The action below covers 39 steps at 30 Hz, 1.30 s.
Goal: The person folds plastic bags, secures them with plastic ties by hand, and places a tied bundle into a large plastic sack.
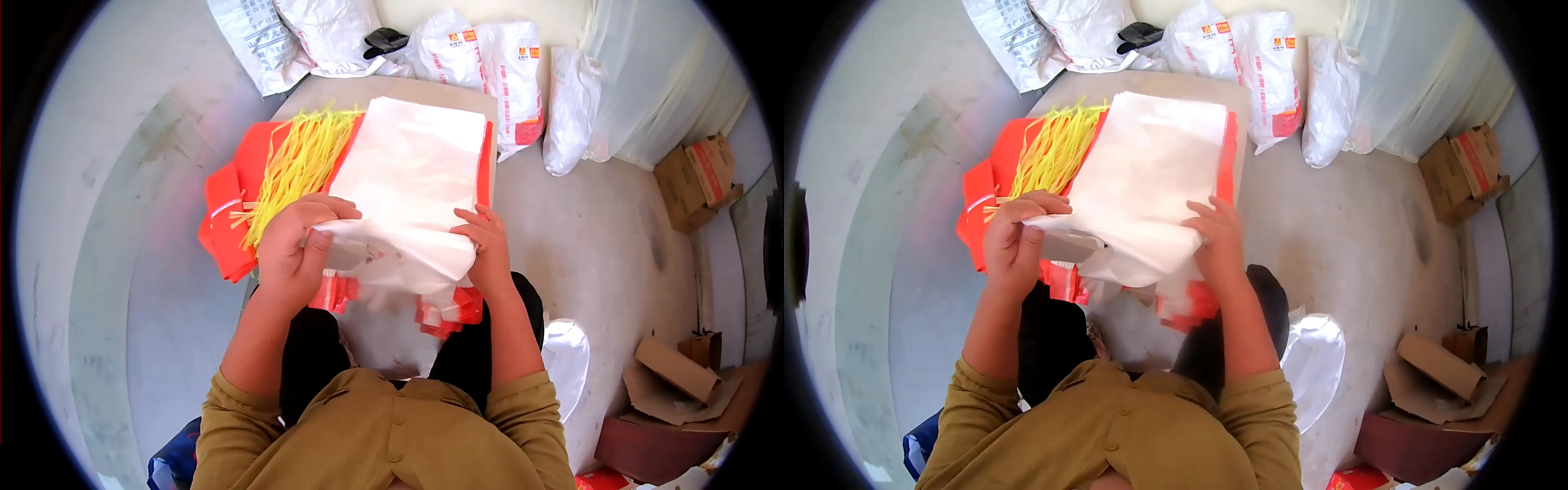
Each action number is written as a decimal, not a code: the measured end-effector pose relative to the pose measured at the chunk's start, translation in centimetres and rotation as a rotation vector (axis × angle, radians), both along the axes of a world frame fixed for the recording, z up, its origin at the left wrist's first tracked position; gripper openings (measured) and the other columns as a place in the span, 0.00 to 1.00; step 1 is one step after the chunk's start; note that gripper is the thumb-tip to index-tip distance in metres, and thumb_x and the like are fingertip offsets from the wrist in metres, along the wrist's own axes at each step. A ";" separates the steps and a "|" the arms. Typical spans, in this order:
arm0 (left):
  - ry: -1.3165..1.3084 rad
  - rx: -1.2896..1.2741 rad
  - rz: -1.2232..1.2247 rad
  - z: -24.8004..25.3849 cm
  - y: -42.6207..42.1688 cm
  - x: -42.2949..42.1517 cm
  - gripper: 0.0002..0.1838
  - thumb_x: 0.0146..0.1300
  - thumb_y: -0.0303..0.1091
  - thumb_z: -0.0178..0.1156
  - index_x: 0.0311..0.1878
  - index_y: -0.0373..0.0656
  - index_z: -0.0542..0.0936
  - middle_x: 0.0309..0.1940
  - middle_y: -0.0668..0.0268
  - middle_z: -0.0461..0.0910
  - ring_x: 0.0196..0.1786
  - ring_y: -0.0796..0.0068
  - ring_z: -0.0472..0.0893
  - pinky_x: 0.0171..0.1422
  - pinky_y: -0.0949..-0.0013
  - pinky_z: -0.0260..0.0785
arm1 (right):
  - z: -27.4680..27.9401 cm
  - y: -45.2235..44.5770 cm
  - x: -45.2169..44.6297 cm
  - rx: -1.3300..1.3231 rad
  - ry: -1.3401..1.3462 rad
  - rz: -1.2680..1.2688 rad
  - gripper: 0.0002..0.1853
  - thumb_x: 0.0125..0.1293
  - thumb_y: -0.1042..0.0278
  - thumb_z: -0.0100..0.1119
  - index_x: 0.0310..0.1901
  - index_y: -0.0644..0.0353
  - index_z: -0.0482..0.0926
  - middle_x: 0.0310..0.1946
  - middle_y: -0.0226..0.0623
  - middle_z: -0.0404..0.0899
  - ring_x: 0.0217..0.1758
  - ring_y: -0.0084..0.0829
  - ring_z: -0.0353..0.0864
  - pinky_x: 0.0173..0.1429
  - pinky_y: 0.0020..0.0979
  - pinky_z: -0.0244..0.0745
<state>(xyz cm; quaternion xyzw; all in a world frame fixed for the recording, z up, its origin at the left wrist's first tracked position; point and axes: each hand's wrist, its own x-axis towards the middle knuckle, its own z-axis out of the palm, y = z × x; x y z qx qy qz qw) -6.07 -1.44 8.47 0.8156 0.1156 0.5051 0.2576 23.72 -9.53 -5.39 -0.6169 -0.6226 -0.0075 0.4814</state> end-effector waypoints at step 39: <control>-0.120 0.363 0.071 10.7 -5.1 -0.6 0.05 0.78 0.21 0.53 0.51 0.35 0.76 0.41 0.56 0.83 0.41 0.67 0.82 0.47 0.68 0.76 | 2.0 -10.3 -7.3 -0.517 0.854 0.295 0.22 0.60 0.77 0.73 0.56 0.70 0.83 0.47 0.38 0.88 0.48 0.29 0.88 0.51 0.33 0.85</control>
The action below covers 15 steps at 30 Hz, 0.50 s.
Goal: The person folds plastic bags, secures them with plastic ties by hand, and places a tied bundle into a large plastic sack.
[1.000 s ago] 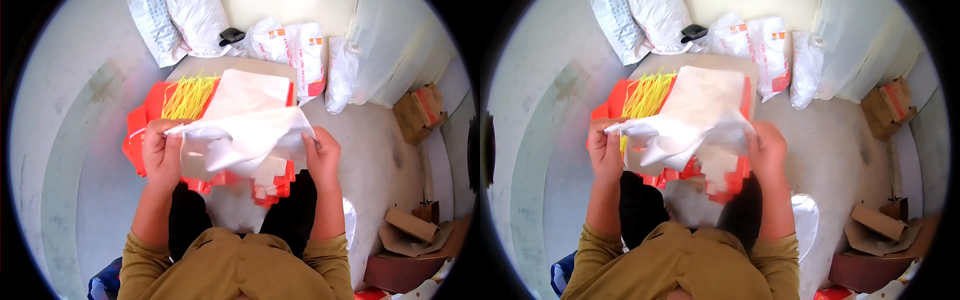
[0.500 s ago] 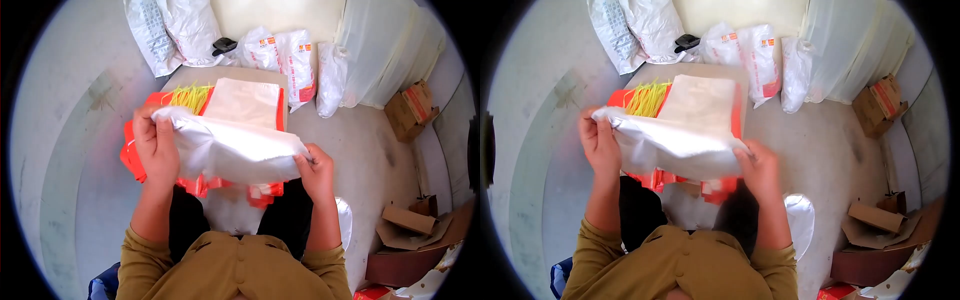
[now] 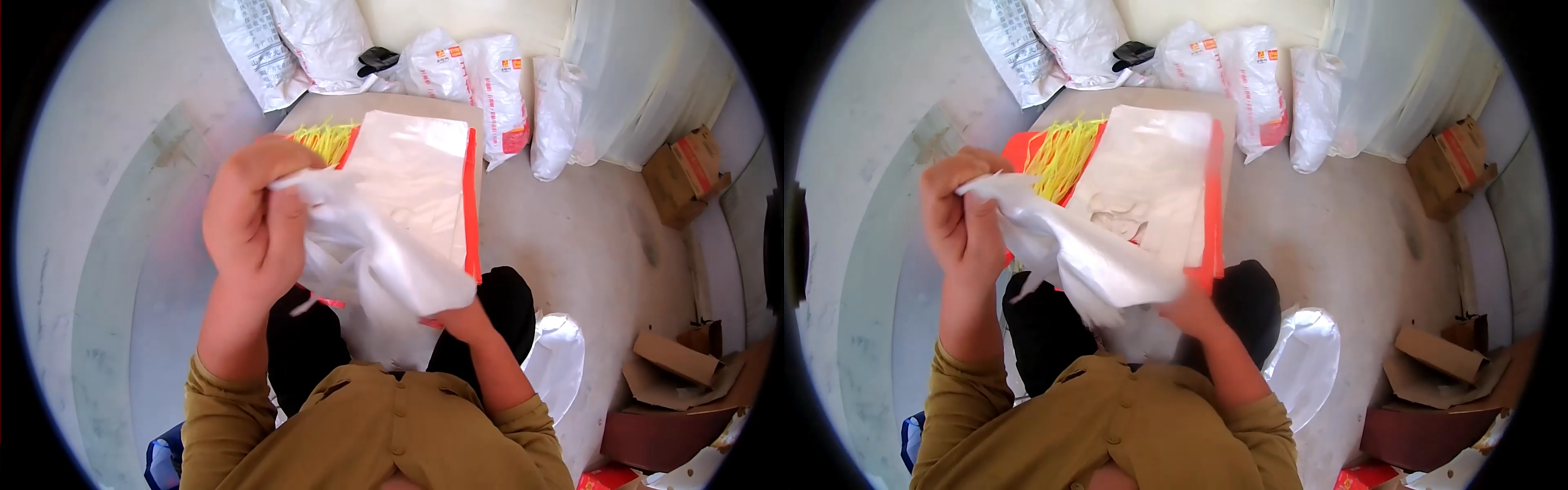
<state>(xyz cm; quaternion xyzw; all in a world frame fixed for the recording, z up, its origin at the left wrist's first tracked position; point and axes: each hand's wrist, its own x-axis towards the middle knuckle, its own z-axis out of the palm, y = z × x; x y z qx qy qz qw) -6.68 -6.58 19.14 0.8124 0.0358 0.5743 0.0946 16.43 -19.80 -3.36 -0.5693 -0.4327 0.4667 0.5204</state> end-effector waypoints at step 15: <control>0.261 -0.775 -0.427 -15.9 -6.6 -0.5 0.09 0.76 0.16 0.53 0.53 0.39 0.77 0.54 0.49 0.88 0.49 0.60 0.89 0.54 0.61 0.82 | 16.9 -13.5 16.1 0.363 -0.754 -0.469 0.13 0.59 0.92 0.55 0.41 0.67 0.85 0.35 0.35 0.87 0.39 0.24 0.84 0.46 0.26 0.77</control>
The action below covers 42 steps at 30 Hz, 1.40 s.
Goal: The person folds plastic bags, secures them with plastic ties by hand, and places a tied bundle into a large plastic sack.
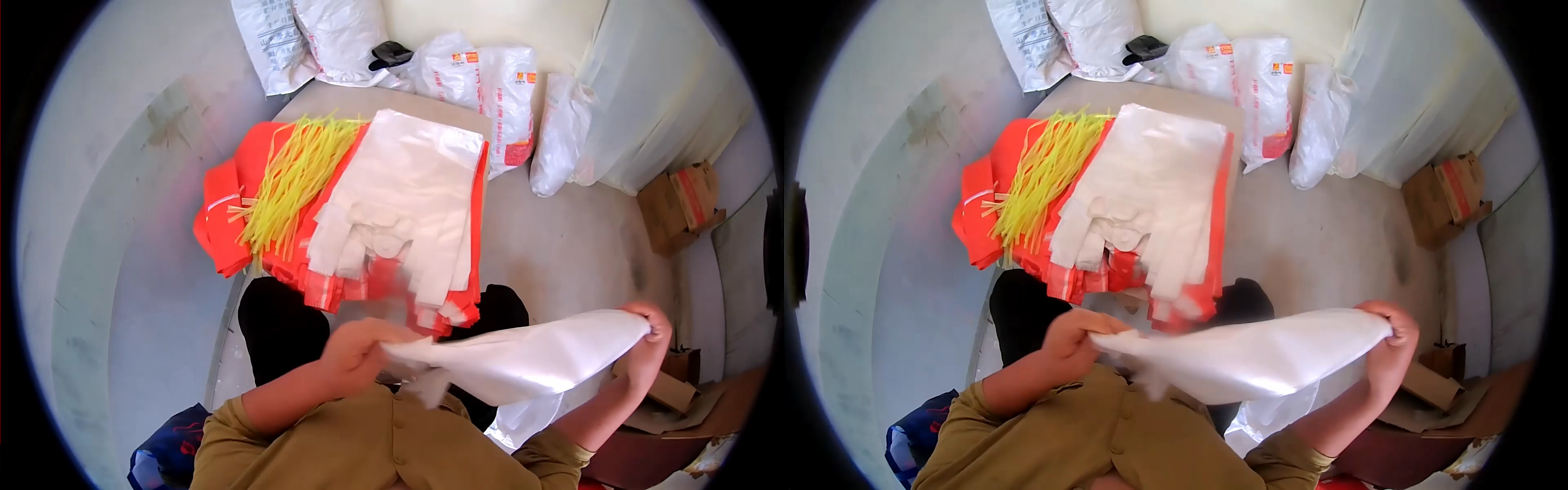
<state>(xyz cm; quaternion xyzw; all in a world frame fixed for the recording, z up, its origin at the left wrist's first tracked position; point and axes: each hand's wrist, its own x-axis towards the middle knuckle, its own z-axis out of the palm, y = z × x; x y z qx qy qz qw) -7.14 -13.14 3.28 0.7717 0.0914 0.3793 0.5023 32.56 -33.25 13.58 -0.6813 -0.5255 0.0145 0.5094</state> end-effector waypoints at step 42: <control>0.230 -1.206 0.241 -15.3 6.0 6.4 0.09 0.72 0.36 0.66 0.46 0.40 0.82 0.42 0.70 0.79 0.45 0.78 0.75 0.50 0.68 0.69 | -19.3 27.6 -3.5 -0.158 0.823 -0.052 0.52 0.68 0.73 0.70 0.86 0.60 0.44 0.60 0.47 0.80 0.58 0.32 0.79 0.65 0.32 0.73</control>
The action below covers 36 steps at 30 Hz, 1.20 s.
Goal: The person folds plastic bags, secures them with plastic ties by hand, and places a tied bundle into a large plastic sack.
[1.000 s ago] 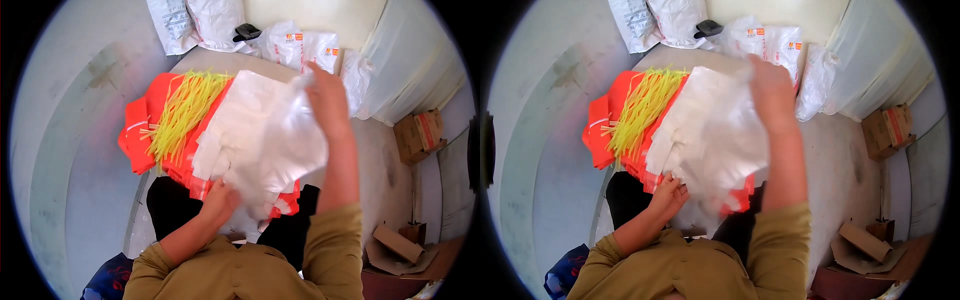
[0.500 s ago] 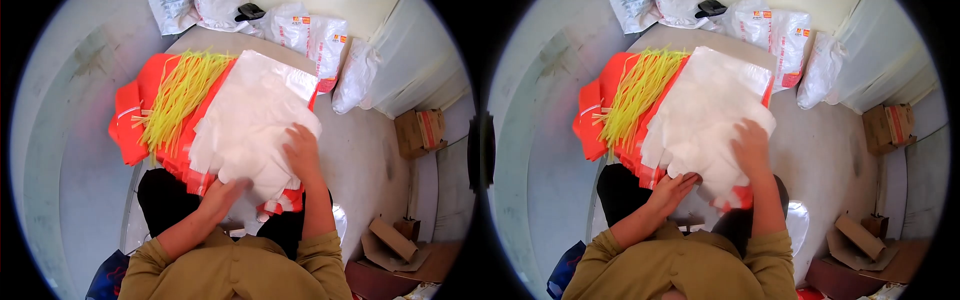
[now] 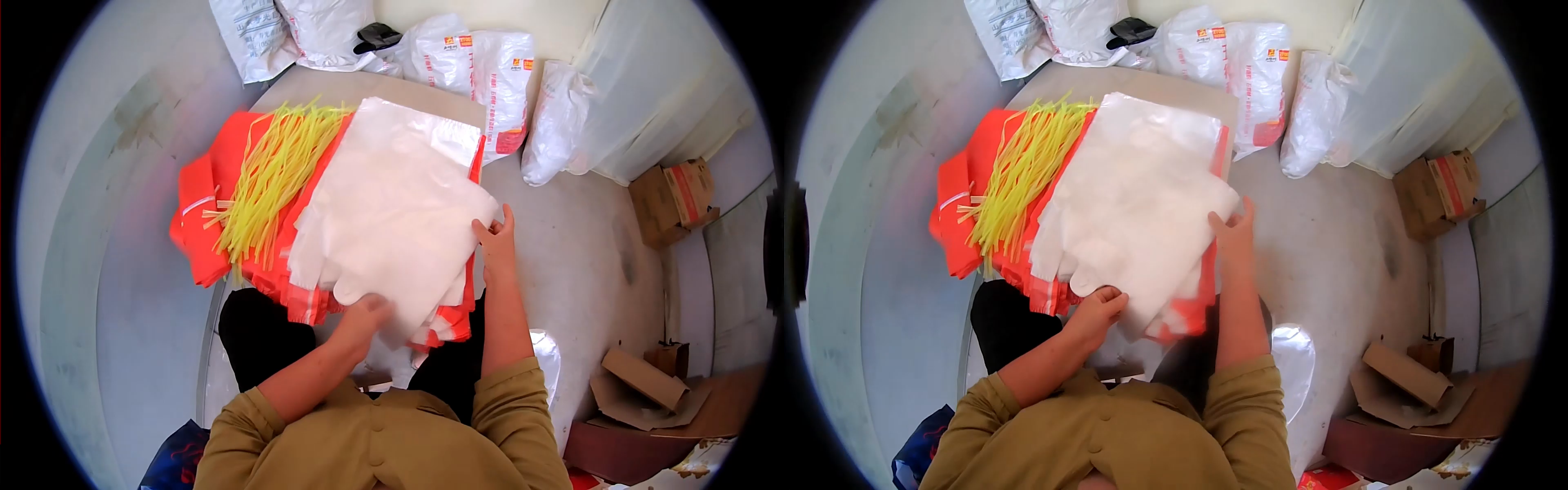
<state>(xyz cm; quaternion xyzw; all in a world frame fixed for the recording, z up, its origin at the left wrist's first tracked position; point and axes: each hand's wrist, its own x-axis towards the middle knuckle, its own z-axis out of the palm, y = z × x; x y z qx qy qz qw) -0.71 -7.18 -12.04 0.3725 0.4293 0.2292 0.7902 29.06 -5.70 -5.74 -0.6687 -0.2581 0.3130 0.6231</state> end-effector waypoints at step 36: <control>0.054 0.166 -0.307 7.9 -2.4 0.9 0.24 0.74 0.28 0.63 0.70 0.44 0.72 0.42 0.72 0.79 0.41 0.81 0.77 0.46 0.71 0.73 | 3.6 -0.6 -5.7 0.147 -1.169 0.678 0.15 0.66 0.78 0.64 0.54 0.61 0.87 0.55 0.40 0.88 0.64 0.45 0.80 0.69 0.43 0.75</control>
